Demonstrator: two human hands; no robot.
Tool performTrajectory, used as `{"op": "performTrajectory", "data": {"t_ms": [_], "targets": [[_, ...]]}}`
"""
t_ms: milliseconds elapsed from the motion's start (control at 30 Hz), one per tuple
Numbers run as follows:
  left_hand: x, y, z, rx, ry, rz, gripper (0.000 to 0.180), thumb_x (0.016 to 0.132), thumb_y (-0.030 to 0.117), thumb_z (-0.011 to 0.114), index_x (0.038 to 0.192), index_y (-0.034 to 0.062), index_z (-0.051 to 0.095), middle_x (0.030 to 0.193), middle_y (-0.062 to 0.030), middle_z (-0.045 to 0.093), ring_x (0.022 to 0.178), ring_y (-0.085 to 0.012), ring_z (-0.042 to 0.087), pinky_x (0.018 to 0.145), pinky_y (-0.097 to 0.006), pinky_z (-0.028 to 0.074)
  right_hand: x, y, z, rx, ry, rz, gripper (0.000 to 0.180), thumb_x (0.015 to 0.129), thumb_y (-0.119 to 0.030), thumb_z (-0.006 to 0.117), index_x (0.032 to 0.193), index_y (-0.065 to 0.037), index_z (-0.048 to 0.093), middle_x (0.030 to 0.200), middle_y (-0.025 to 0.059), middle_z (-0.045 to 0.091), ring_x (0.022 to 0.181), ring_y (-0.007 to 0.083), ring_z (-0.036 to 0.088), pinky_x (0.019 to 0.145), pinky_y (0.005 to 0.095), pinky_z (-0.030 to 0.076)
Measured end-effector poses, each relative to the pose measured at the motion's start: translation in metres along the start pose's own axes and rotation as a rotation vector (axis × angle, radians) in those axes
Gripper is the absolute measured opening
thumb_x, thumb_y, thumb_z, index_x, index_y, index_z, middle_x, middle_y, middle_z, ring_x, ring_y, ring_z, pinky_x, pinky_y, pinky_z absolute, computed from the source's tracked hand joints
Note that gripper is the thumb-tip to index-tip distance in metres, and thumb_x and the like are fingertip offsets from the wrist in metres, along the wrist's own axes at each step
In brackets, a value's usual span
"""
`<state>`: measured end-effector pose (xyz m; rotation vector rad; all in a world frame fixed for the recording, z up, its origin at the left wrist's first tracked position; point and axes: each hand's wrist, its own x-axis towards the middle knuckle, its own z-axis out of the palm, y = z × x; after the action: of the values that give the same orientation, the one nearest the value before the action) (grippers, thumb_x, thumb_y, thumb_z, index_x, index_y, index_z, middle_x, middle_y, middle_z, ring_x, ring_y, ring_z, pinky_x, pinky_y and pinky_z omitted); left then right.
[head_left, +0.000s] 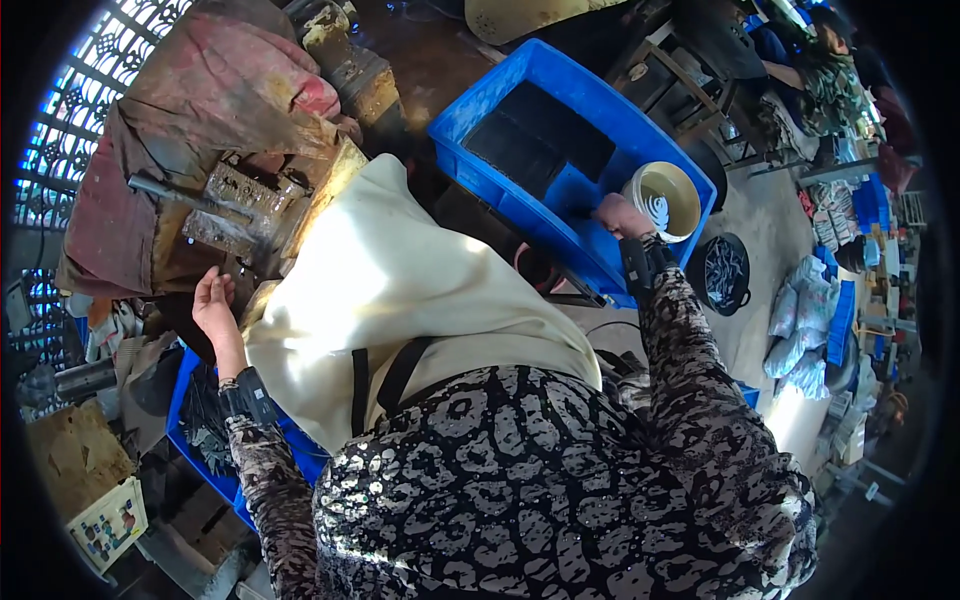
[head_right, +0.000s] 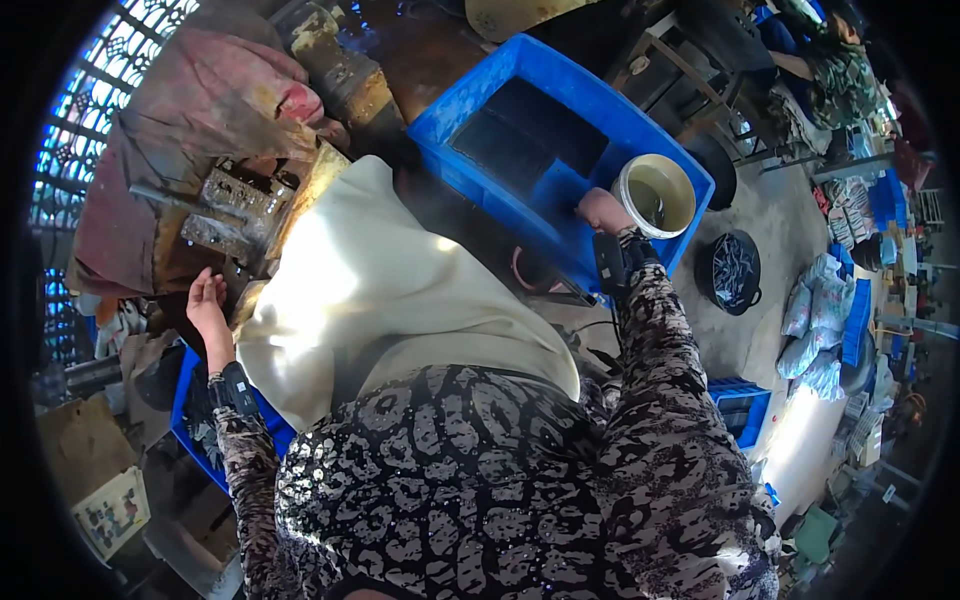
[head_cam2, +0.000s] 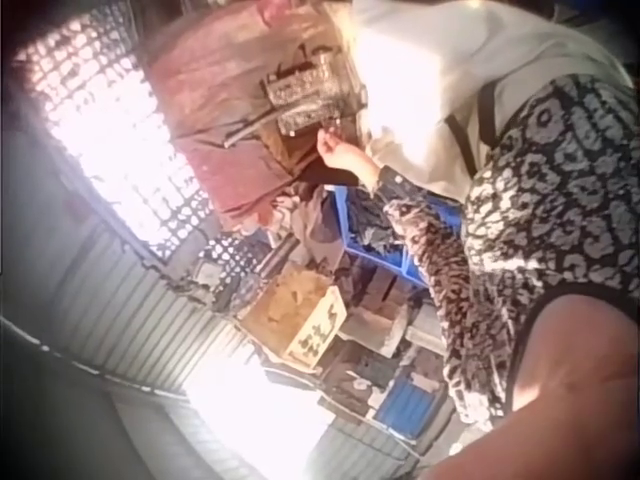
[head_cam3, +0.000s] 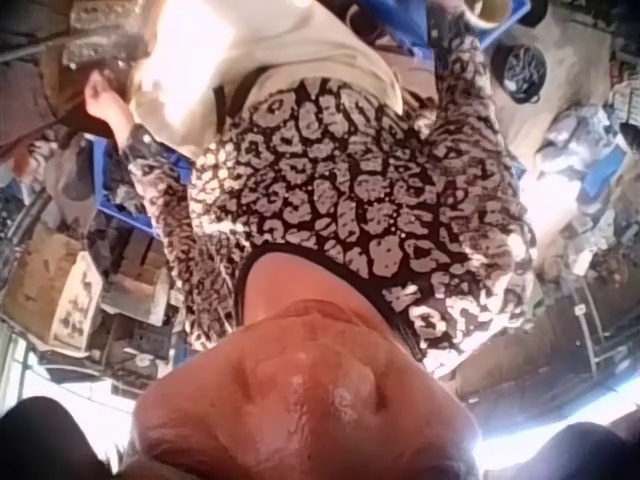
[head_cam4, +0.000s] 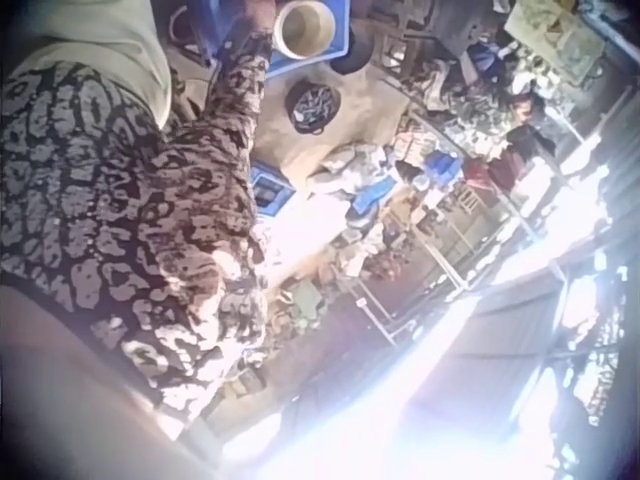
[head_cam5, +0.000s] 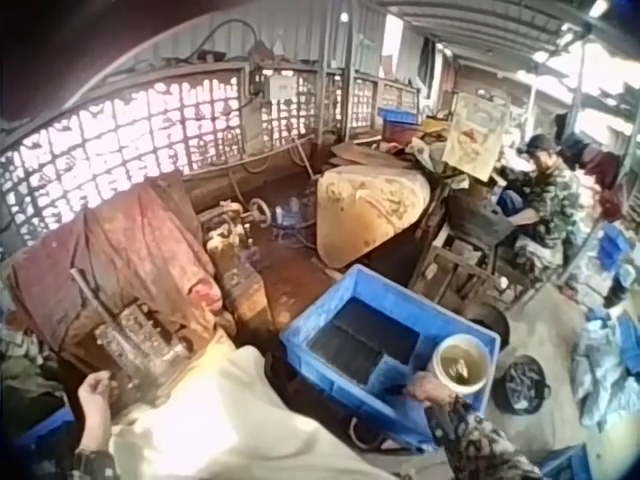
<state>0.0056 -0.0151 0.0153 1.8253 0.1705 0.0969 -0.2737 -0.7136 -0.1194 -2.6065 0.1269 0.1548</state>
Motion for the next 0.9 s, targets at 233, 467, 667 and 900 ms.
{"op": "performTrajectory", "data": {"t_ms": [233, 467, 667, 900], "targets": [[0.020, -0.025, -0.009, 0.092, 0.019, -0.069, 0.017, 0.093, 0.012, 0.059, 0.109, 0.0084, 0.065, 0.086, 0.0014, 0.066, 0.071, -0.0072, 0.059, 0.063, -0.022, 0.046, 0.001, -0.127, -0.110, 1.138, -0.030, 0.572, 0.020, 0.091, -0.020, 0.059, 0.077, -0.007, 0.054, 0.063, -0.0036, 0.046, 0.048, 0.0031, 0.042, 0.040, 0.0191, 0.031], [0.024, -0.036, -0.009, 0.201, -0.026, -0.117, 0.017, 0.091, 0.009, 0.059, 0.105, 0.0030, 0.064, 0.080, -0.0005, 0.063, 0.065, -0.0088, 0.056, 0.056, -0.023, 0.047, -0.034, -0.106, -0.159, 0.836, 0.217, 0.641, 0.018, 0.092, -0.022, 0.058, 0.087, -0.005, 0.056, 0.065, -0.0039, 0.047, 0.045, 0.0048, 0.038, 0.040, 0.0231, 0.034], [0.022, -0.038, -0.008, 0.306, -0.034, -0.027, 0.017, 0.090, 0.009, 0.060, 0.104, 0.0015, 0.065, 0.079, -0.0027, 0.064, 0.065, -0.0093, 0.057, 0.056, -0.024, 0.047, -0.068, -0.058, -0.151, 0.912, 0.214, 0.665, 0.014, 0.094, -0.020, 0.056, 0.090, -0.006, 0.056, 0.066, -0.0040, 0.044, 0.049, 0.0040, 0.038, 0.041, 0.0210, 0.030], [0.022, -0.037, -0.010, 0.400, -0.043, 0.017, 0.019, 0.088, 0.011, 0.063, 0.102, 0.0001, 0.067, 0.083, -0.0048, 0.067, 0.071, -0.0109, 0.061, 0.061, -0.025, 0.048, -0.057, -0.087, -0.141, 1.109, 0.288, 0.747, 0.015, 0.095, -0.021, 0.053, 0.089, -0.008, 0.054, 0.061, -0.0064, 0.040, 0.047, 0.0052, 0.036, 0.043, 0.0216, 0.030]]}}
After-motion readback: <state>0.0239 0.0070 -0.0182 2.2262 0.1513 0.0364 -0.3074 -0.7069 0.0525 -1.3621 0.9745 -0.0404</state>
